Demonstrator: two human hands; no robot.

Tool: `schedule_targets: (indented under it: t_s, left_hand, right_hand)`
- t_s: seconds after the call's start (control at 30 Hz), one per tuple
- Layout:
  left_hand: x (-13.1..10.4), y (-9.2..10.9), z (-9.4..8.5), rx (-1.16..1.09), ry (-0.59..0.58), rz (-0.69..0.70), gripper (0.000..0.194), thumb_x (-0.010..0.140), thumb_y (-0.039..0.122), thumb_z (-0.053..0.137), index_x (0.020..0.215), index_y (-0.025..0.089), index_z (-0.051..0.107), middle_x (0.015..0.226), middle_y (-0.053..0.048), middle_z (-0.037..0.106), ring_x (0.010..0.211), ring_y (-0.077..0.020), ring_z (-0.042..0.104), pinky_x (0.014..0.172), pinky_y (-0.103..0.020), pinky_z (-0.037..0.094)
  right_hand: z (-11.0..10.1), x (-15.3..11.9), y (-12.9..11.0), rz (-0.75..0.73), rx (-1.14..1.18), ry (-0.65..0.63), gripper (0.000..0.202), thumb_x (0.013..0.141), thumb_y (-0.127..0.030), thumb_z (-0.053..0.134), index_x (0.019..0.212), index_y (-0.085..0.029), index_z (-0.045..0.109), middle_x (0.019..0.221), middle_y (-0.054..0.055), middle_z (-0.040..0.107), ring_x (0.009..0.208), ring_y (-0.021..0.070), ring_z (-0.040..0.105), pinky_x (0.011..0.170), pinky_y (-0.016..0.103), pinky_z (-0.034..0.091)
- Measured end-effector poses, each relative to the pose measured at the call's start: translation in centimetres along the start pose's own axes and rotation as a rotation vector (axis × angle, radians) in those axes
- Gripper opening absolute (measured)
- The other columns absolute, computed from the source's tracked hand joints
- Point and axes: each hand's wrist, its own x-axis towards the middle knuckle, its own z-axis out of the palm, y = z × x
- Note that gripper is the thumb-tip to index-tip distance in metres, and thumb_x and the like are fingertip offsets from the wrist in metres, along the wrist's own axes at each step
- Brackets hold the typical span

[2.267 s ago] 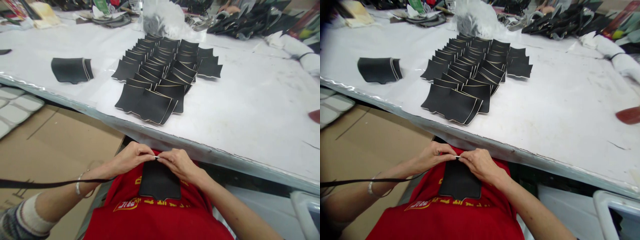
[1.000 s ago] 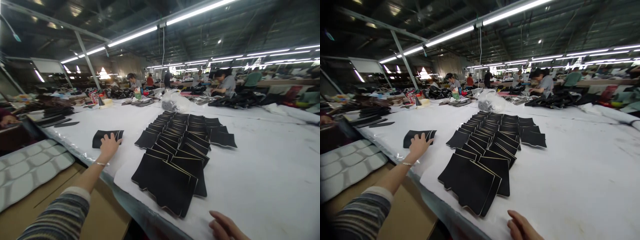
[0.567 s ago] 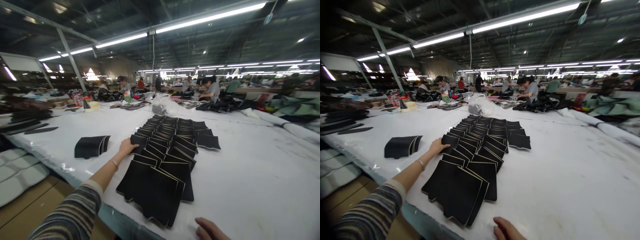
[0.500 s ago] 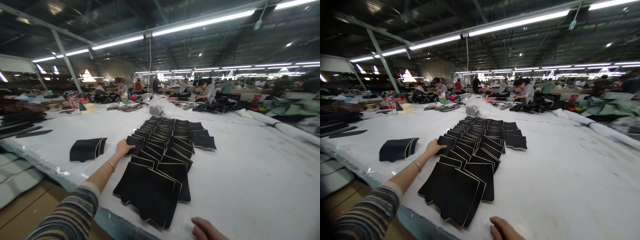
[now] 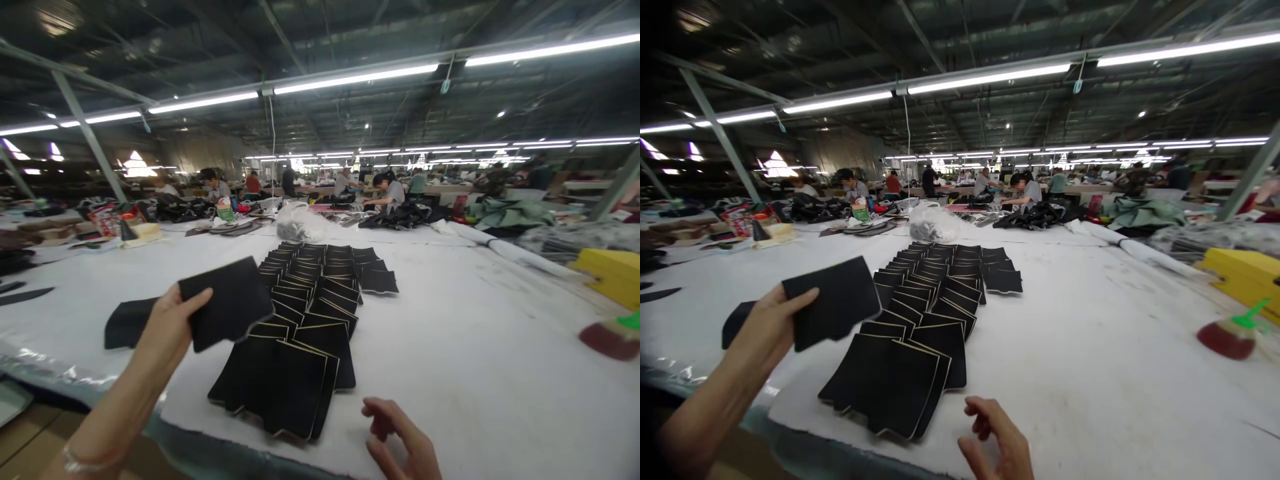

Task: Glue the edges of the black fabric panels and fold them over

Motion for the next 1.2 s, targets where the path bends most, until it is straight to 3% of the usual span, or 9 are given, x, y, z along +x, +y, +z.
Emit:
schedule_targets:
  t_s: [0.07,0.17,0.27,0.33,0.53,0.7,0.87,1.07,1.2]
  left_hand:
    - [-6.3,0.0,2.1,-0.041,-0.192,-0.172,0.041,0.070,0.032,0.075,0.106,0.021,0.061,0.097,-0.004,0.071,0.090,-0.0227,0.067,0.077,-0.033,0.057]
    - [-14.8,-2.4,4.2,-0.088,-0.486,-0.461,0.035,0.076,0.035,0.072,0.106,0.021,0.060,0.097,-0.003,0.069,0.091,-0.0212,0.065,0.080,-0.032,0.054]
    - [-20.4,-4.8,4.2,-0.126,-0.621,-0.656,0.030,0.079,0.037,0.070,0.103,0.020,0.060,0.093,-0.002,0.066,0.087,-0.0182,0.062,0.079,-0.029,0.051]
    - [-22.1,-5.6,3.5,-0.078,-0.701,-0.731,0.030,0.081,0.039,0.069,0.101,0.018,0.061,0.090,-0.002,0.065,0.084,-0.0162,0.059,0.076,-0.026,0.049]
    - [-21.1,-5.9,2.5,0.240,-0.953,-0.748,0.036,0.085,0.048,0.058,0.081,0.014,0.065,0.073,0.001,0.058,0.068,-0.0117,0.049,0.063,-0.021,0.038]
    - [-18.9,-6.5,4.1,0.388,-1.155,-0.590,0.027,0.079,0.038,0.060,0.077,0.013,0.069,0.067,0.001,0.058,0.066,-0.0116,0.048,0.061,-0.021,0.036]
    - [-17.2,-6.6,5.2,0.483,-1.321,-0.552,0.022,0.073,0.031,0.060,0.075,0.012,0.070,0.055,0.003,0.051,0.051,-0.0087,0.041,0.048,-0.020,0.027]
    - [-17.4,-6.7,5.7,0.417,-1.243,-0.815,0.014,0.063,0.024,0.059,0.065,0.012,0.066,0.049,0.003,0.053,0.045,-0.0087,0.046,0.046,-0.019,0.033]
    - [-17.7,-6.6,5.7,0.350,-1.172,-0.909,0.012,0.059,0.024,0.061,0.062,0.013,0.063,0.049,0.004,0.051,0.044,-0.0079,0.045,0.045,-0.019,0.034]
  right_hand:
    - [-0.5,0.1,-1.3,-0.011,0.064,-0.073,0.049,0.083,-0.059,0.059,0.118,-0.026,0.064,0.098,0.006,0.068,0.066,0.0168,0.059,0.065,0.028,0.052]
    - [-1.2,-0.3,-3.8,0.133,0.146,-0.238,0.061,0.079,-0.057,0.065,0.128,-0.022,0.056,0.099,0.006,0.065,0.062,0.0141,0.051,0.064,0.028,0.049]
    - [-1.8,-1.4,-5.2,0.407,0.243,-0.441,0.027,0.083,-0.043,0.066,0.094,-0.018,0.065,0.081,0.002,0.061,0.070,0.0155,0.053,0.064,0.025,0.045]
    - [-2.1,-2.6,-5.0,0.525,0.303,-0.520,0.022,0.084,-0.039,0.066,0.086,-0.017,0.063,0.079,0.001,0.060,0.073,0.0160,0.053,0.064,0.025,0.043]
    - [-2.9,-6.1,-3.3,0.607,0.257,-0.626,0.014,0.086,-0.032,0.064,0.088,-0.018,0.063,0.080,0.000,0.060,0.074,0.0155,0.054,0.065,0.024,0.042]
    - [-2.8,-5.7,-3.0,0.513,0.164,-0.688,0.011,0.089,-0.030,0.061,0.091,-0.019,0.063,0.082,-0.001,0.062,0.076,0.0157,0.056,0.067,0.024,0.043]
    - [-2.6,-5.2,-3.2,0.413,-0.007,-0.750,0.010,0.090,-0.028,0.059,0.091,-0.019,0.063,0.079,-0.001,0.063,0.072,0.0160,0.056,0.064,0.025,0.043]
    - [-1.4,-5.1,-4.6,-0.082,-0.327,-0.552,0.023,0.088,-0.020,0.062,0.111,-0.022,0.060,0.109,0.009,0.059,0.098,0.0243,0.055,0.085,0.038,0.045]
    - [-0.3,-4.9,-5.1,-0.234,-0.411,-0.570,0.014,0.087,-0.022,0.067,0.100,-0.021,0.063,0.101,0.008,0.059,0.093,0.0246,0.053,0.079,0.039,0.043]
